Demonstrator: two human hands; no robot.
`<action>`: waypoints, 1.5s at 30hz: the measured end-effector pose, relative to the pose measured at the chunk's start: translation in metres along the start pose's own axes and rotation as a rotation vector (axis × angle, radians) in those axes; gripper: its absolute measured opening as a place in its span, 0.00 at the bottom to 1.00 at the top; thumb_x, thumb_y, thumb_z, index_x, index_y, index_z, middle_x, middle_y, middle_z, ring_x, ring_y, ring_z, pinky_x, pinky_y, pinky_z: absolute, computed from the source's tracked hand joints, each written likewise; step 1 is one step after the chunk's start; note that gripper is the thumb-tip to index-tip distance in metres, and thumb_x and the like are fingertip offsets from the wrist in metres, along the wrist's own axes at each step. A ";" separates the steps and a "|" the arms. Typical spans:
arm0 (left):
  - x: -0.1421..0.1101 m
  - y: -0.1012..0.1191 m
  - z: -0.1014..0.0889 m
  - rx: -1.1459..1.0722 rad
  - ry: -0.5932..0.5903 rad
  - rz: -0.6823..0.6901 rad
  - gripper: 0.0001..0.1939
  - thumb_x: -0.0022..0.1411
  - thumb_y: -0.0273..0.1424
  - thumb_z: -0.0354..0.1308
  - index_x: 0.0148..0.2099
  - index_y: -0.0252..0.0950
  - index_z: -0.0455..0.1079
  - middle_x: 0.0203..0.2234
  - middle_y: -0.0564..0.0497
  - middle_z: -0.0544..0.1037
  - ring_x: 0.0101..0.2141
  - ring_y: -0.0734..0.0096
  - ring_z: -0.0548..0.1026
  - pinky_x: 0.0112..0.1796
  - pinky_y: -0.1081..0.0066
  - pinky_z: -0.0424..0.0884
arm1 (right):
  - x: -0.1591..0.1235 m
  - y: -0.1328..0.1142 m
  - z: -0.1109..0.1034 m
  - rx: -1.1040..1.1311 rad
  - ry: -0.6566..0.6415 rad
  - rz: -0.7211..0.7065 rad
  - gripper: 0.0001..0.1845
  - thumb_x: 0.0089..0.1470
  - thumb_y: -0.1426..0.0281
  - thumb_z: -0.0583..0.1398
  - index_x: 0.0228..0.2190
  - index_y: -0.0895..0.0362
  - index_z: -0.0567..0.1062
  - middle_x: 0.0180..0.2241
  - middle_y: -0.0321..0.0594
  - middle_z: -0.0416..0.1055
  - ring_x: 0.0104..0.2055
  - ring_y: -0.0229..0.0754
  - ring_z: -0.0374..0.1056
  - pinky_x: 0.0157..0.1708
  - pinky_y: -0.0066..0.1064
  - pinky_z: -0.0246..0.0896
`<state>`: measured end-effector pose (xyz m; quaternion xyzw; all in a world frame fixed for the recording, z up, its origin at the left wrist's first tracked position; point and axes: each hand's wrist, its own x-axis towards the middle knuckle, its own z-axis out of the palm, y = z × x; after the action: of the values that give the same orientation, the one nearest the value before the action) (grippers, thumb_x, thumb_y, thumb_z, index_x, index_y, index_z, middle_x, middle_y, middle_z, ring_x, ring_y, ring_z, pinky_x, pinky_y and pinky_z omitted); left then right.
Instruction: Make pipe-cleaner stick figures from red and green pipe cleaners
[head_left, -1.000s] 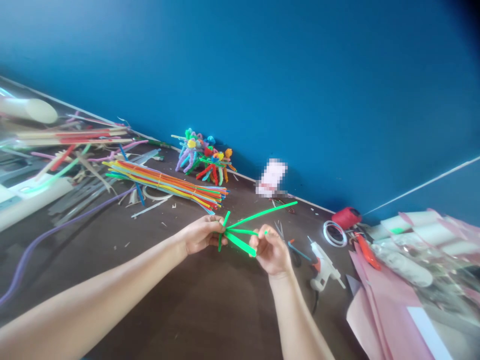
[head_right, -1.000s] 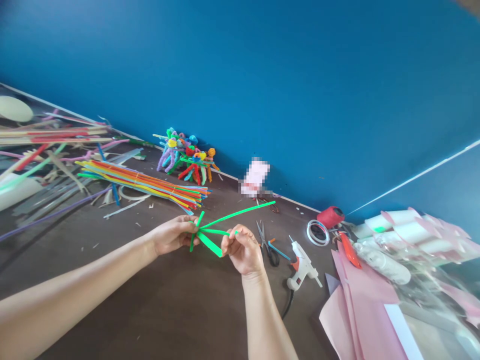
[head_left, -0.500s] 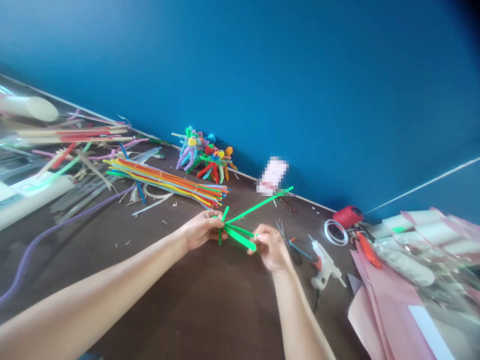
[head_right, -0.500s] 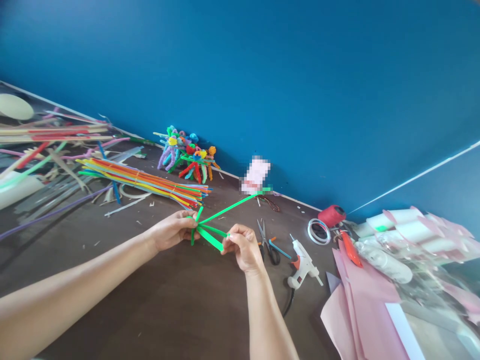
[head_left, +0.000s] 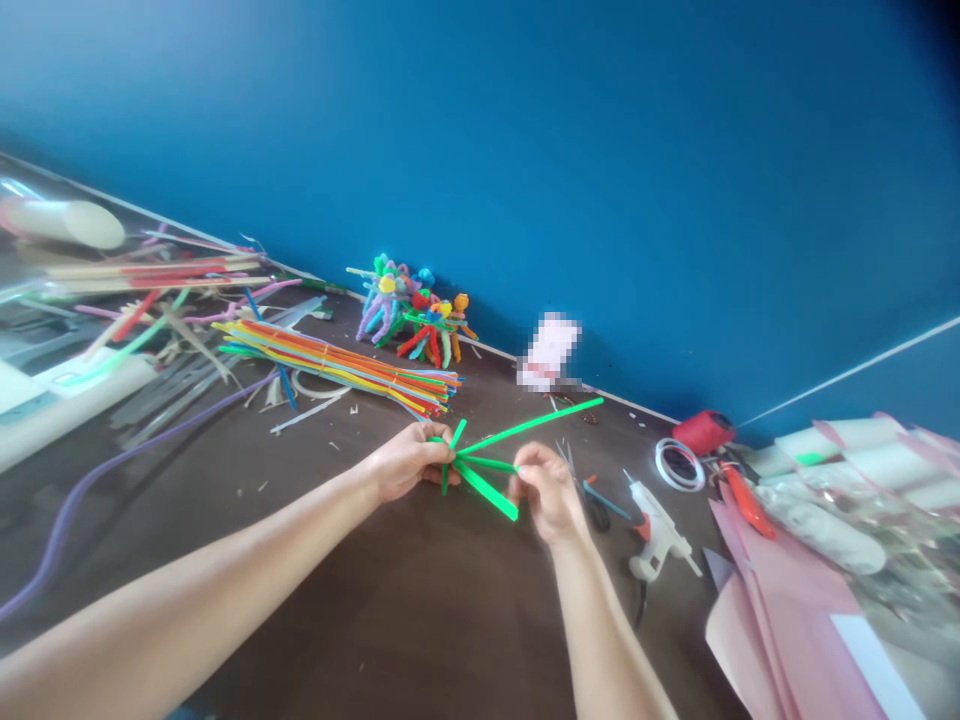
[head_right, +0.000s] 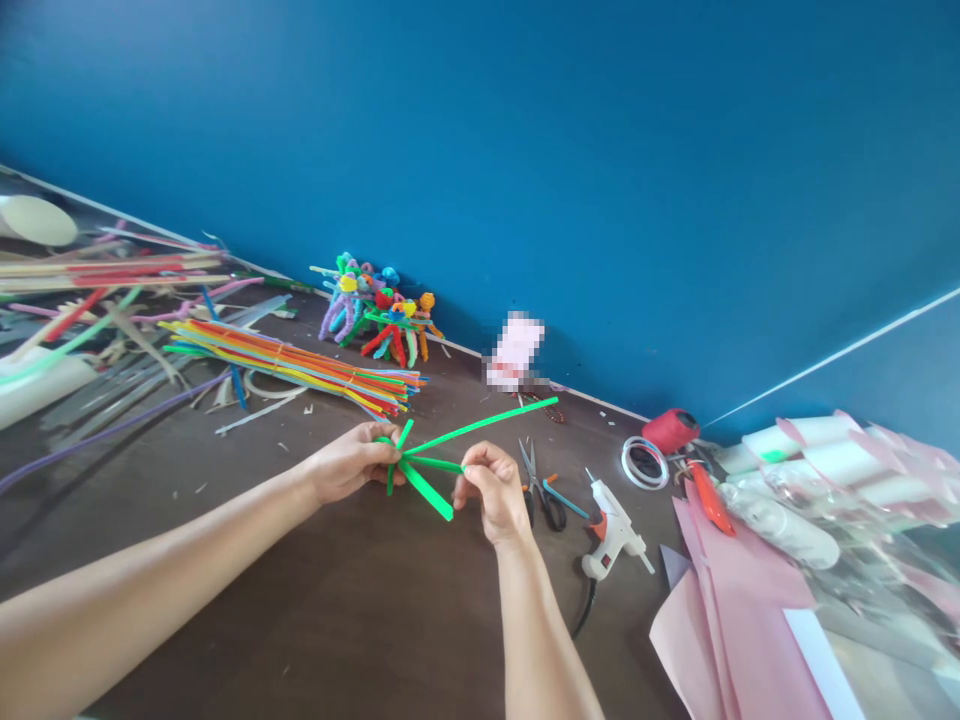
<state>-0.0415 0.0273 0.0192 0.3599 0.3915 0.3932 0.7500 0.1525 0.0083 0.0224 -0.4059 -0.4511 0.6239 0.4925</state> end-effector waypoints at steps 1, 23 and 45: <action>0.000 0.000 0.000 0.003 0.005 0.001 0.11 0.38 0.25 0.58 0.24 0.34 0.57 0.13 0.57 0.71 0.16 0.73 0.72 0.20 0.75 0.67 | 0.000 0.001 -0.001 -0.013 -0.010 -0.005 0.03 0.37 0.74 0.56 0.22 0.57 0.68 0.11 0.28 0.65 0.11 0.31 0.60 0.12 0.20 0.55; 0.001 -0.002 0.002 0.137 0.027 0.035 0.10 0.39 0.26 0.59 0.22 0.33 0.59 0.13 0.53 0.71 0.18 0.70 0.73 0.19 0.75 0.66 | -0.011 -0.009 0.005 -0.829 0.363 -0.644 0.04 0.49 0.69 0.56 0.28 0.55 0.71 0.29 0.40 0.68 0.33 0.41 0.64 0.36 0.34 0.60; -0.006 0.001 -0.003 -0.047 -0.333 -0.049 0.10 0.47 0.31 0.61 0.31 0.29 0.68 0.19 0.49 0.73 0.22 0.72 0.73 0.24 0.75 0.68 | -0.007 0.018 0.026 -0.559 -0.042 -0.487 0.09 0.48 0.65 0.59 0.34 0.48 0.75 0.32 0.41 0.71 0.38 0.49 0.65 0.38 0.42 0.60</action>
<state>-0.0464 0.0228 0.0206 0.3926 0.2611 0.3189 0.8222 0.1250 -0.0052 0.0120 -0.3926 -0.6974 0.3491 0.4874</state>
